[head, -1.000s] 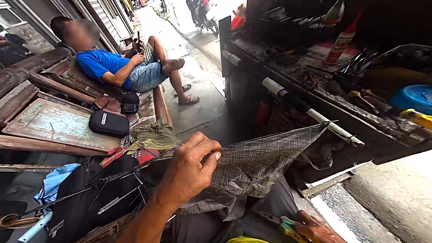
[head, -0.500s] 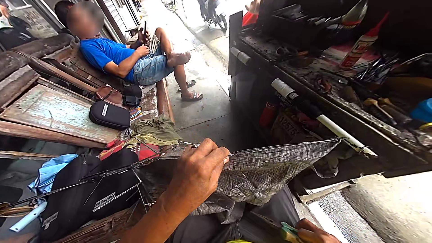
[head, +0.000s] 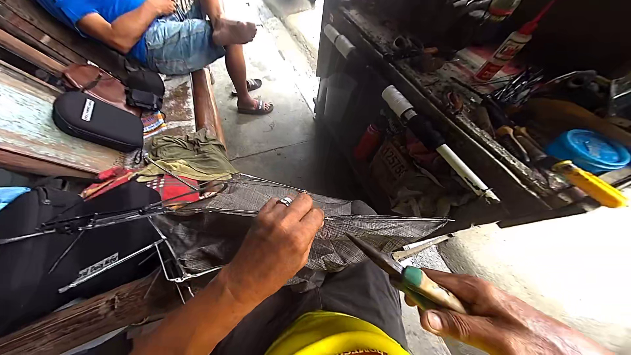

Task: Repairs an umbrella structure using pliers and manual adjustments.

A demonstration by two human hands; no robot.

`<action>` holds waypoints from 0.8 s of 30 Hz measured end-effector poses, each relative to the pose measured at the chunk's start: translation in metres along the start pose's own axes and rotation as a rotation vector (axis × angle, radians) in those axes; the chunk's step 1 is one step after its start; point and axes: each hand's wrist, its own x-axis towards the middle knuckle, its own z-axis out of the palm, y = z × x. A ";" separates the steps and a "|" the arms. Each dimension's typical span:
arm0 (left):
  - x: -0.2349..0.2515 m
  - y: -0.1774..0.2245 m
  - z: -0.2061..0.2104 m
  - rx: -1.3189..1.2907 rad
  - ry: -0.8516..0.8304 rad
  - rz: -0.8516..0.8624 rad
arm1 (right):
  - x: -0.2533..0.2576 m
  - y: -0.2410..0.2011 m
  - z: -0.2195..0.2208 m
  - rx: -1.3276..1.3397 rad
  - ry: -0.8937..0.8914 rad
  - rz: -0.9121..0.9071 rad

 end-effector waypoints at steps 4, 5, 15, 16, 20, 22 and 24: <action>-0.007 0.001 0.006 0.008 -0.004 0.028 | 0.008 -0.010 0.002 0.045 -0.068 0.113; -0.009 0.001 0.007 0.005 -0.003 0.033 | 0.011 -0.011 0.003 0.052 -0.080 0.133; -0.017 0.001 0.014 0.018 -0.022 0.067 | 0.025 -0.035 0.003 0.089 -0.158 0.314; -0.017 0.001 0.015 0.015 -0.022 0.070 | 0.026 -0.038 0.003 0.098 -0.169 0.329; -0.019 0.000 0.017 0.006 -0.016 0.081 | 0.030 -0.045 0.004 0.130 -0.196 0.374; -0.021 0.000 0.019 0.009 -0.017 0.087 | 0.031 -0.045 0.005 0.174 -0.215 0.383; -0.022 0.000 0.019 0.004 -0.022 0.094 | 0.032 -0.044 0.005 0.221 -0.238 0.387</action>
